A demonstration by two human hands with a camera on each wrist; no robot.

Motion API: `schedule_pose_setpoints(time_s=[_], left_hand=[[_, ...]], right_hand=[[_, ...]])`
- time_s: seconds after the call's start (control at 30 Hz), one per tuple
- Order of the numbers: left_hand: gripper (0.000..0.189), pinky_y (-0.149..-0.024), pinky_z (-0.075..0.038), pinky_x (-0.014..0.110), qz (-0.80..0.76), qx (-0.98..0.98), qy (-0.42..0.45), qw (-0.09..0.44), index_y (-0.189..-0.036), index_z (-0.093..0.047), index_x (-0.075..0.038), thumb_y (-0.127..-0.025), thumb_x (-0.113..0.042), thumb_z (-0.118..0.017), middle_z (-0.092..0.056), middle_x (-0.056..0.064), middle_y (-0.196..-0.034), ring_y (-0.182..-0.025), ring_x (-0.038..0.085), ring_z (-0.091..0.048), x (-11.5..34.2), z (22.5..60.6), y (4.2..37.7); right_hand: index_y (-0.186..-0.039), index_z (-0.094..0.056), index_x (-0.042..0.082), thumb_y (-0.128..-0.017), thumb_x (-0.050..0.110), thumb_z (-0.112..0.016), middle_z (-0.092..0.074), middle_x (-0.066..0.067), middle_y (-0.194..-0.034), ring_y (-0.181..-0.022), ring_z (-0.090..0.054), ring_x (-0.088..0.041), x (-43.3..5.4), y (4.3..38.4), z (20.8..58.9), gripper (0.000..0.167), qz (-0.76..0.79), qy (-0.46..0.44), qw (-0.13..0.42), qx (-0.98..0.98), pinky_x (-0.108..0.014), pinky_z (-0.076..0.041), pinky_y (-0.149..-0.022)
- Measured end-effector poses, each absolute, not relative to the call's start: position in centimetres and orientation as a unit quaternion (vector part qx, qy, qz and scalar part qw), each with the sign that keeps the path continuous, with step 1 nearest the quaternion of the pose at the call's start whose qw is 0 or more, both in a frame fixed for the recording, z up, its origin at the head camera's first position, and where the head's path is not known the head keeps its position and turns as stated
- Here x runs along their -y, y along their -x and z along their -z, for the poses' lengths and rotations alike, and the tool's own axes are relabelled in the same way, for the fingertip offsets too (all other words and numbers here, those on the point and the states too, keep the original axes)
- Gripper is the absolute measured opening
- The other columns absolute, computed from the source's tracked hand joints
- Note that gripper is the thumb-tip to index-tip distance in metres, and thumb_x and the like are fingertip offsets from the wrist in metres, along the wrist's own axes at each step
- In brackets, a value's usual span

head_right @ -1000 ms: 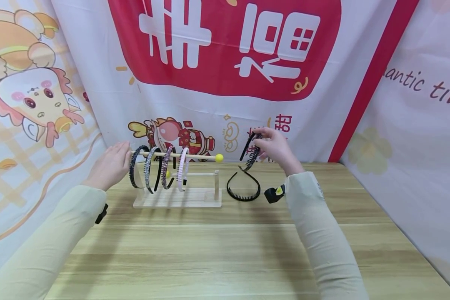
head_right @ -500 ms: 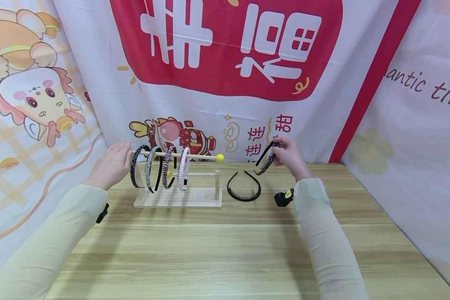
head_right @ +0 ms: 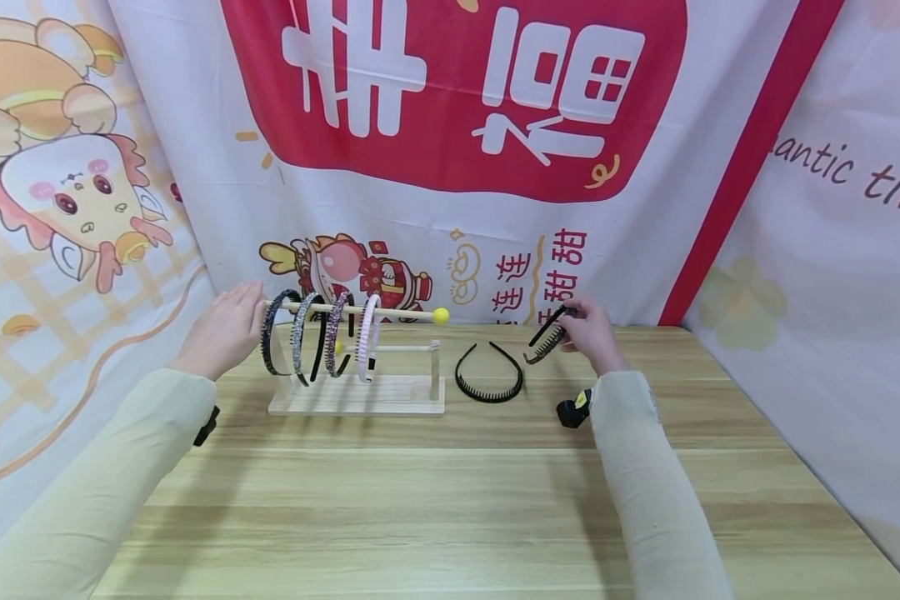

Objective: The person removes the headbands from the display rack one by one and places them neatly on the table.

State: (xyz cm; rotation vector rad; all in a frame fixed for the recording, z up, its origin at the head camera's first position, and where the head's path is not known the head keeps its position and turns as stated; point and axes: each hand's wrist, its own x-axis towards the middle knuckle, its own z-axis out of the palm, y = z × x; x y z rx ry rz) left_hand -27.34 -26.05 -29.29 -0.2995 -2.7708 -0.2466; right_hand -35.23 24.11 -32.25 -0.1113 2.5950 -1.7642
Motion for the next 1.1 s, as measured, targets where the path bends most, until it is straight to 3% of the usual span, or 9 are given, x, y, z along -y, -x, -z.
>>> schedule_pose_setpoints(time_s=[0.37, 0.8, 1.1], left_hand=[[0.048, -0.11, -0.008, 0.05, 0.092, 0.975, 0.105, 0.171, -0.137, -0.024, 0.015, -0.1, -0.016, -0.027, -0.025, 0.033, -0.14, -0.13, 0.044, -0.02, 26.1, 29.3, 27.4], [0.049, -0.11, -0.009, 0.05, 0.095, 0.975, 0.107, 0.171, -0.137, -0.024, 0.015, -0.101, -0.018, -0.026, -0.025, 0.033, -0.14, -0.13, 0.045, -0.021, 26.0, 29.3, 27.4], [0.049, -0.11, -0.008, 0.05, 0.094, 0.975, 0.108, 0.171, -0.137, -0.023, 0.014, -0.101, -0.019, -0.025, -0.025, 0.033, -0.14, -0.13, 0.044, -0.021, 26.0, 29.3, 27.4]], right_hand=[[-0.139, -0.031, -0.006, -0.094, 0.002, -0.042, -0.046, -0.025, -0.112, -0.07, -0.056, -0.019, -25.8, 35.4, 35.4, 0.046, 0.56, 0.015, 0.0, -0.828, -0.035, -0.056, -0.071], [-0.133, -0.029, -0.014, -0.089, -0.005, -0.038, -0.049, -0.025, -0.098, -0.058, -0.061, -0.01, -27.2, 34.4, 38.1, 0.046, 0.592, 0.01, 0.023, -0.805, -0.03, -0.057, -0.063], [-0.123, -0.039, -0.015, -0.094, 0.005, -0.044, -0.056, -0.019, -0.085, -0.06, -0.062, -0.02, -28.0, 33.9, 39.7, 0.035, 0.533, 0.005, 0.051, -0.844, -0.036, -0.057, -0.059]])
